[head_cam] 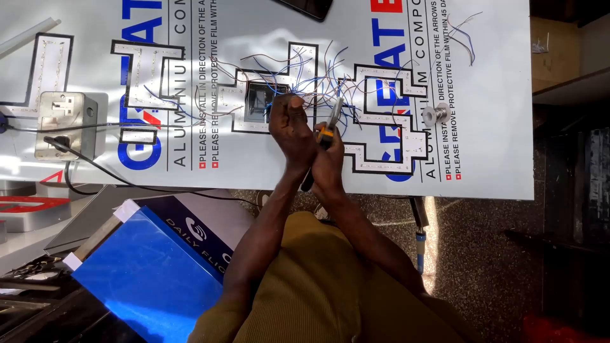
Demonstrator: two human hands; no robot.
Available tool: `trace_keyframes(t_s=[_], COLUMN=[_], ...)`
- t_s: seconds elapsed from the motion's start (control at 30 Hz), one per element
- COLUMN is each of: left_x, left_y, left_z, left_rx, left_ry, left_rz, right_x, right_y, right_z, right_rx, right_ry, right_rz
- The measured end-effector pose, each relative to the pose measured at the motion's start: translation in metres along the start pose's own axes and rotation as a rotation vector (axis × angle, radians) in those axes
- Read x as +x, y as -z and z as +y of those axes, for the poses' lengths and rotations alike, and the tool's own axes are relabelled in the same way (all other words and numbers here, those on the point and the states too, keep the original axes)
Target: Stripping insulation from multiple wires and preparing them for connection on a sign board using a wire stripper.
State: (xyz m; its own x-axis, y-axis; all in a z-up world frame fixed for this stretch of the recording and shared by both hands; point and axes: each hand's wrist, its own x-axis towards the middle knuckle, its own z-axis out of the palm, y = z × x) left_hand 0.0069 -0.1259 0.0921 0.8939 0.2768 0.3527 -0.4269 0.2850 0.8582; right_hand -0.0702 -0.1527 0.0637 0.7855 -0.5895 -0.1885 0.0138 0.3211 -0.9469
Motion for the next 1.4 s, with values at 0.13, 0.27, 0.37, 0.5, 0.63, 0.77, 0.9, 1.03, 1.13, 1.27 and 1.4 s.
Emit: trace_keyframes(t_s=[0.13,0.27,0.37,0.5,0.63,0.77,0.9,1.03,1.13,1.27,1.4], left_x=[0.041,0.046,0.042,0.046,0.041,0.039,0.034,0.023,0.014,-0.007,-0.011], left_y=[0.021,0.066,0.101,0.134,0.133,0.122,0.105,0.081,0.054,0.016,0.001], left_z=[0.000,0.003,0.008,0.022,0.012,0.011,0.010,0.024,0.018,-0.015,-0.061], left_rx=[0.023,-0.011,0.146,0.700,0.921,1.078,1.124,1.105,1.018,0.940,1.011], left_ry=[-0.002,0.291,0.490,0.452,0.278,0.156,0.050,0.065,0.001,-0.264,-0.436], left_rz=[0.091,-0.124,-0.423,-0.829,-0.984,-1.131,-1.287,-1.356,-1.238,-1.281,-1.350], right_x=[0.045,0.051,0.037,0.027,0.020,0.015,0.028,0.047,0.065,0.051,0.037], right_y=[0.056,0.097,0.114,0.128,0.129,0.137,0.150,0.220,0.280,0.295,0.285], right_z=[0.004,-0.017,-0.022,-0.002,0.000,-0.007,-0.012,-0.029,-0.049,-0.055,-0.039], right_rx=[0.407,0.382,0.309,0.005,-0.163,-0.280,-0.123,-0.088,0.372,0.266,0.346], right_ry=[-0.201,-0.010,0.062,0.250,0.372,0.446,0.373,0.524,0.556,0.569,0.303], right_rz=[0.118,0.187,0.134,0.097,0.049,-0.028,-0.065,0.061,0.304,0.023,-0.054])
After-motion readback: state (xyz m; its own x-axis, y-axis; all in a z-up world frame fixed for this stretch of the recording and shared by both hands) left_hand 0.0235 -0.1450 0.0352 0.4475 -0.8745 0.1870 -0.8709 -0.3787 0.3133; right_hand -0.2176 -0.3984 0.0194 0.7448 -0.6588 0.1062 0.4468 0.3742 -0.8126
